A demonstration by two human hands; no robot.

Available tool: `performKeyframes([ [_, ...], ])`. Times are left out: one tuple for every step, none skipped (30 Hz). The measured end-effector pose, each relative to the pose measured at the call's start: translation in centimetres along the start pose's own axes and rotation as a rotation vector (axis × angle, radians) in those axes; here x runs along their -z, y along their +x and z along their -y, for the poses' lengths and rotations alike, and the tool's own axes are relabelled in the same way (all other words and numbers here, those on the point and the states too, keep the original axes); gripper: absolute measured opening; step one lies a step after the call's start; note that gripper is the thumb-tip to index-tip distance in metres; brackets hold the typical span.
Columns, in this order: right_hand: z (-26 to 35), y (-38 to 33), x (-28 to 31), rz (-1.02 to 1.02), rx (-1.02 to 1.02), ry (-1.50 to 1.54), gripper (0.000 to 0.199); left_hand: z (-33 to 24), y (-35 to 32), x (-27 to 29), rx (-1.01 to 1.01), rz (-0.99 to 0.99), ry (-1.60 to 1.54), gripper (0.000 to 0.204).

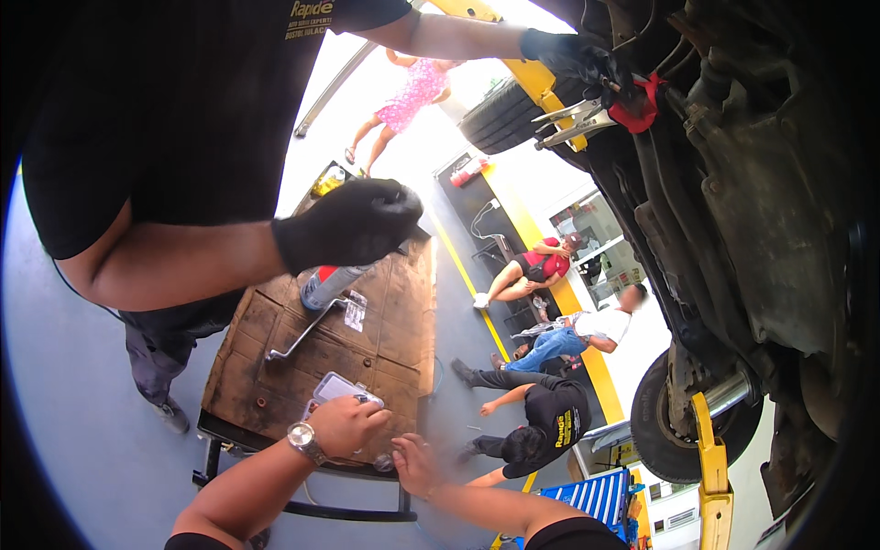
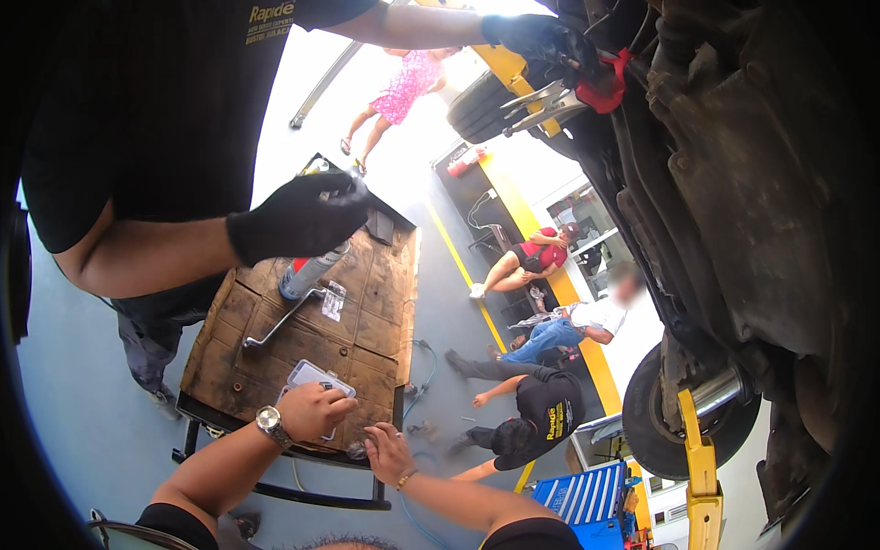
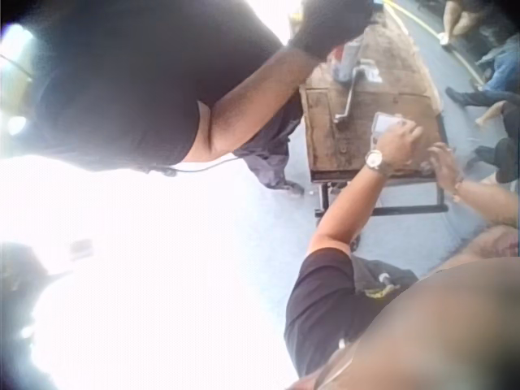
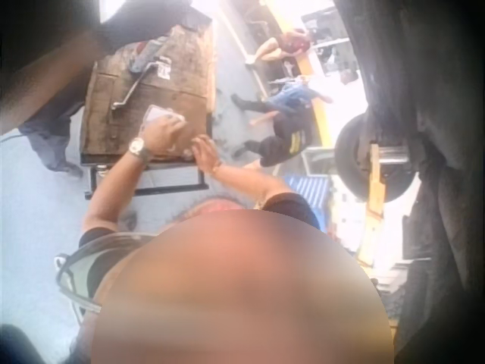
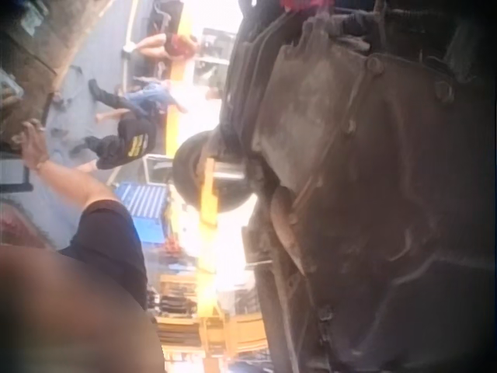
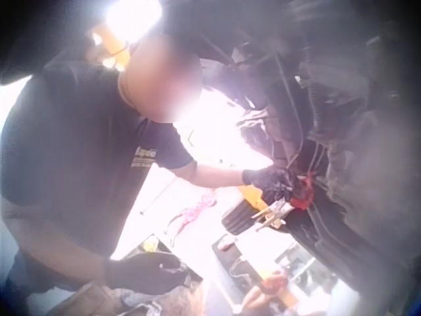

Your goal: The person moves a tool cart to a work area, opens a small parts box, and selects copper washers and a bolt. They assemble the washer onto the bolt and hand it to a coworker who installs it under a lifted vehicle.

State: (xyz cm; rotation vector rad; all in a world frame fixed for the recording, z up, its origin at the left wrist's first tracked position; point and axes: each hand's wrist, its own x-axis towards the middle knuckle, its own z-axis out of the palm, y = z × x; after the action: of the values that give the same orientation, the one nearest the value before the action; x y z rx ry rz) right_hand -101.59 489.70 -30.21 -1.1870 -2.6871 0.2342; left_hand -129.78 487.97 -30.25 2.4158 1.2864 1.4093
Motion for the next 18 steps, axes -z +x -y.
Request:
performKeyframes([
  [-0.1, -0.1, 0.0, 0.015, -0.002, -0.006, 0.028, -0.3, 0.0, 0.3, 0.033, -0.046, -0.041, 0.025],
  [-0.2, -0.3, 0.1, 0.030, -0.005, -0.011, 0.029, -0.7, 0.0, 0.5, 0.066, -0.090, -0.083, 0.023],
  [-0.2, -0.2, 0.0, 0.035, 0.000, -0.006, 0.029, -1.0, 0.1, 0.7, 0.100, -0.133, -0.120, 0.021],
  [-0.4, -0.3, 0.0, 0.041, 0.004, 0.000, 0.029, -1.1, 0.3, 0.7, 0.231, -0.196, -0.278, 0.021],
  [-0.5, -0.4, 0.0, 0.048, 0.007, 0.005, 0.029, -1.4, 0.6, 0.6, 0.363, -0.257, -0.437, 0.021],
  [-0.8, -0.9, 0.0, 0.048, -0.009, 0.009, 0.029, -1.7, 0.6, 0.1, 0.498, -0.315, -0.601, 0.021],
  [-0.6, -0.4, -0.2, 0.044, -0.006, 0.022, 0.030, -0.1, 0.8, -0.6, 0.483, -0.359, -0.749, 0.018],
  [-0.4, 0.1, -0.4, 0.040, -0.002, 0.036, 0.030, 1.4, 0.3, -0.9, 0.543, -0.439, -1.159, 0.017],
  [-0.3, 0.0, -0.5, 0.032, 0.003, 0.018, 0.030, 2.8, 0.2, -0.8, 0.570, -0.493, -1.382, 0.016],
  [-0.4, 0.3, -0.3, 0.024, 0.010, 0.001, 0.030, 4.3, 0.3, -0.7, 0.592, -0.565, -1.602, 0.015],
  [0.4, 1.6, -0.4, 0.012, 0.045, 0.003, 0.031, 5.9, -0.3, 0.5, 0.576, -0.616, -1.565, 0.016],
  [-0.2, 1.0, -0.7, 0.012, 0.090, -0.019, 0.032, 6.2, -0.6, 0.4, 0.580, -0.653, -1.576, 0.017],
  [-1.4, 0.8, -0.2, -0.011, 0.084, -0.025, 0.033, 6.3, -0.2, 0.2, 0.614, -0.664, -1.555, 0.018],
  [-1.0, 0.7, 1.1, -0.013, 0.072, -0.029, 0.034, 5.5, 0.4, 1.1, 0.654, -0.682, -1.552, 0.020],
  [-1.1, 0.0, 0.5, 0.014, 0.021, 0.008, 0.035, 6.1, 0.3, 0.9, 0.572, -0.605, -1.787, 0.023],
  [-1.2, -0.1, 0.1, 0.026, -0.021, 0.030, 0.036, 6.8, 0.2, 0.9, 0.514, -0.511, -2.017, 0.026],
  [-1.1, 0.0, -0.4, 0.035, -0.021, 0.041, 0.036, 7.5, -0.2, 0.6, 0.294, -0.490, -2.191, 0.030],
  [-0.9, 0.2, -0.3, 0.040, -0.018, 0.031, 0.036, 8.2, -0.5, 0.5, 0.062, -0.426, -2.365, 0.033],
])
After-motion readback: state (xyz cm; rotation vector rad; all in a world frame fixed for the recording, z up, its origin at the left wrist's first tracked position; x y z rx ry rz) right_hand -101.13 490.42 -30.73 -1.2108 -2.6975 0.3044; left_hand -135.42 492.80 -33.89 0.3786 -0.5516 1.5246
